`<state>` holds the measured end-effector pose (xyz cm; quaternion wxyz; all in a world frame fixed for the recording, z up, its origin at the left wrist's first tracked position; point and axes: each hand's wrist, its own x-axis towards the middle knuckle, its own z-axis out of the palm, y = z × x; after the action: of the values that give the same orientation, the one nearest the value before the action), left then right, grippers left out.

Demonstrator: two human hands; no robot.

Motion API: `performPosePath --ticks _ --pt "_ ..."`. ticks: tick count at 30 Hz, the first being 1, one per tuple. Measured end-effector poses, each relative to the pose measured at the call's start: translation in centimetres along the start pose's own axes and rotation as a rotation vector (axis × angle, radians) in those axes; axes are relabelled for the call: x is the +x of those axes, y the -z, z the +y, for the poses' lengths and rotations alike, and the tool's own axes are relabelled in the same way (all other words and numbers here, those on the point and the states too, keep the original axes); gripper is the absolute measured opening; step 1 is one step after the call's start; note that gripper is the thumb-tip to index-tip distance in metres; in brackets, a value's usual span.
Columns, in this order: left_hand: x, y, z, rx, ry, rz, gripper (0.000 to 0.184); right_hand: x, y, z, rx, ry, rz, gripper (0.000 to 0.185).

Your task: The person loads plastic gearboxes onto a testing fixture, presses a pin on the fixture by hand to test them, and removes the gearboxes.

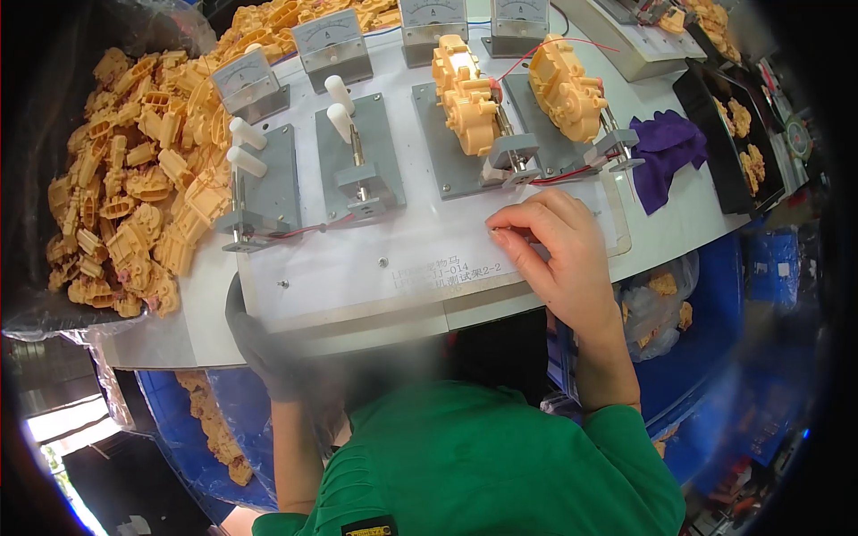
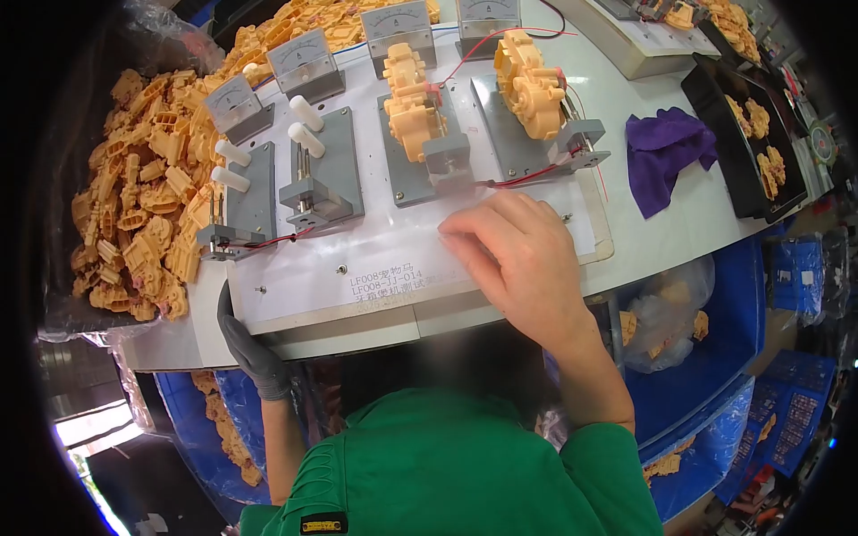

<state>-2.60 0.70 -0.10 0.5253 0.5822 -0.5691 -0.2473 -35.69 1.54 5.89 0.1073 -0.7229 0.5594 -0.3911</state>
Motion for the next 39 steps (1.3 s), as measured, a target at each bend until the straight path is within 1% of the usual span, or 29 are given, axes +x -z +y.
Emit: performPosePath --ticks 4,6,10,19,25,32,35,37,38,39 --pt "0.0 -0.3 0.4 -0.047 -0.009 -0.001 0.058 0.0 0.0 -0.1 -0.019 0.004 -0.024 0.009" --pt "0.1 -0.2 0.6 -0.064 0.007 -0.010 0.059 -0.1 -0.3 -0.1 -0.010 -0.026 0.020 0.009" --pt "0.0 -0.4 0.8 -0.116 0.032 -0.017 0.059 -0.2 -0.4 -0.1 -0.002 -0.019 0.031 0.009" --pt "0.2 -0.3 0.7 -0.105 0.009 -0.016 0.056 -0.2 -0.4 -0.2 -0.007 -0.031 0.023 0.010" --pt "0.1 -0.5 0.8 -0.081 0.037 0.022 0.057 -0.2 -0.4 -0.2 -0.008 -0.038 0.025 0.011" --pt "0.1 -0.3 0.5 -0.066 0.028 0.012 0.058 -0.3 -0.2 0.0 -0.042 0.040 0.016 0.011" --pt "-0.1 -0.1 0.6 -0.035 0.012 -0.001 0.055 -0.4 -0.2 0.2 -0.046 0.059 0.009 0.014" --pt "0.3 0.4 0.1 0.021 -0.029 0.018 0.048 -0.6 -0.1 0.1 -0.039 0.067 0.010 0.016" --pt "0.9 0.7 0.5 0.022 -0.041 0.015 0.048 -0.7 0.1 -0.2 0.088 -0.025 0.052 0.021" --pt "1.9 1.1 1.4 0.030 -0.104 0.068 0.046 -0.8 0.3 -0.4 0.218 -0.116 0.094 0.025"
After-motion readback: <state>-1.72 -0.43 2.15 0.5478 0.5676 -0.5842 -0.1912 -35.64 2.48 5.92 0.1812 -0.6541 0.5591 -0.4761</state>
